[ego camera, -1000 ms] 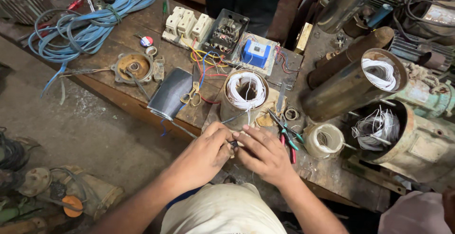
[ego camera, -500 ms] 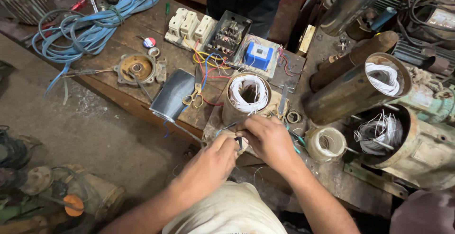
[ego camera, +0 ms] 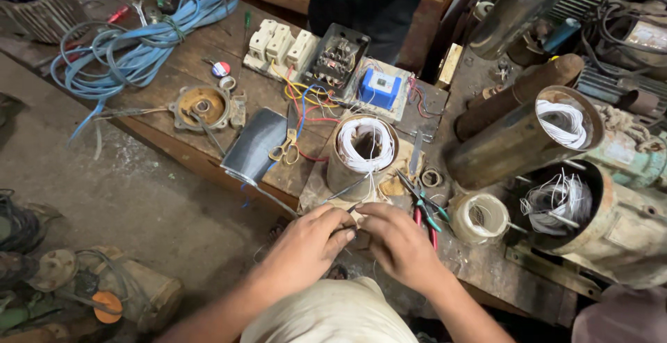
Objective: The person strips the ends of two wires, twists them together, and wraps the joint with electrical tape. They then repeat the process for a second pair of wires, securing each connection with tape.
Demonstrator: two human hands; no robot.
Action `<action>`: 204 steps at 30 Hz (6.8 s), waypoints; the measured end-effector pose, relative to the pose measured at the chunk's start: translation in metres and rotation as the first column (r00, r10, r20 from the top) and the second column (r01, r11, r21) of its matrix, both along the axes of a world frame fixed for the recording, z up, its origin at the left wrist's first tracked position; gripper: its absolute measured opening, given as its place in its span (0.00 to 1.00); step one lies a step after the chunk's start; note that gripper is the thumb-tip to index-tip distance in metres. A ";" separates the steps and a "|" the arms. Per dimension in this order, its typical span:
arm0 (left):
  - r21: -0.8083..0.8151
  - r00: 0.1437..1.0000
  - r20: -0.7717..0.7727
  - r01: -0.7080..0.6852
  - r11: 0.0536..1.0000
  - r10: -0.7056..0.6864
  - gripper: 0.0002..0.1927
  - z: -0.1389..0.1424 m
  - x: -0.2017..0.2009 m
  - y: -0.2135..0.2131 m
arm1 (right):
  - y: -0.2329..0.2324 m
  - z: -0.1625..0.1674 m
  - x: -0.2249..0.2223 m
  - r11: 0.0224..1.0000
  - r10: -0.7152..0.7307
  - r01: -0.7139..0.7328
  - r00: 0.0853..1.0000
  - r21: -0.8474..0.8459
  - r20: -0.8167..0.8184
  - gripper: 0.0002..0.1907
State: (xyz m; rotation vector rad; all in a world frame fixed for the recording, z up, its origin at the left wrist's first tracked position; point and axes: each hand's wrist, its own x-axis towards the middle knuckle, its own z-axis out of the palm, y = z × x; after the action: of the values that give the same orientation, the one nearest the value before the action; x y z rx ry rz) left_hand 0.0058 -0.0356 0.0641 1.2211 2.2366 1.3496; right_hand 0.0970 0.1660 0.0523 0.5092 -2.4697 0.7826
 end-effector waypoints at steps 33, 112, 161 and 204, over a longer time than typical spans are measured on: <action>0.063 0.999 -0.032 -0.011 0.998 0.013 0.07 0.004 0.001 0.012 | 0.005 -0.001 0.005 0.996 -0.055 0.052 0.998 -0.070 -0.043 0.21; 0.090 0.999 -0.034 -0.004 0.996 0.007 0.08 0.000 0.018 -0.018 | -0.017 -0.030 0.012 0.990 0.032 0.003 0.968 0.141 -0.248 0.19; 0.010 0.848 -0.523 -0.088 0.996 0.080 0.12 -0.020 0.025 0.010 | 0.005 0.015 -0.017 0.976 -0.152 0.113 0.965 0.186 0.213 0.15; 0.135 0.906 -0.396 -0.105 0.985 0.151 0.07 -0.019 0.020 -0.010 | 0.001 0.024 -0.038 0.981 0.017 -0.086 0.930 0.173 0.367 0.15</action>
State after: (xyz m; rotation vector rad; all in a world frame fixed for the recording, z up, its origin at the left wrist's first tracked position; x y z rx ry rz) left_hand 0.0256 -0.0458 0.0447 1.5379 2.5907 1.3870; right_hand 0.0589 0.1672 0.0761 0.5375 -2.9054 0.7232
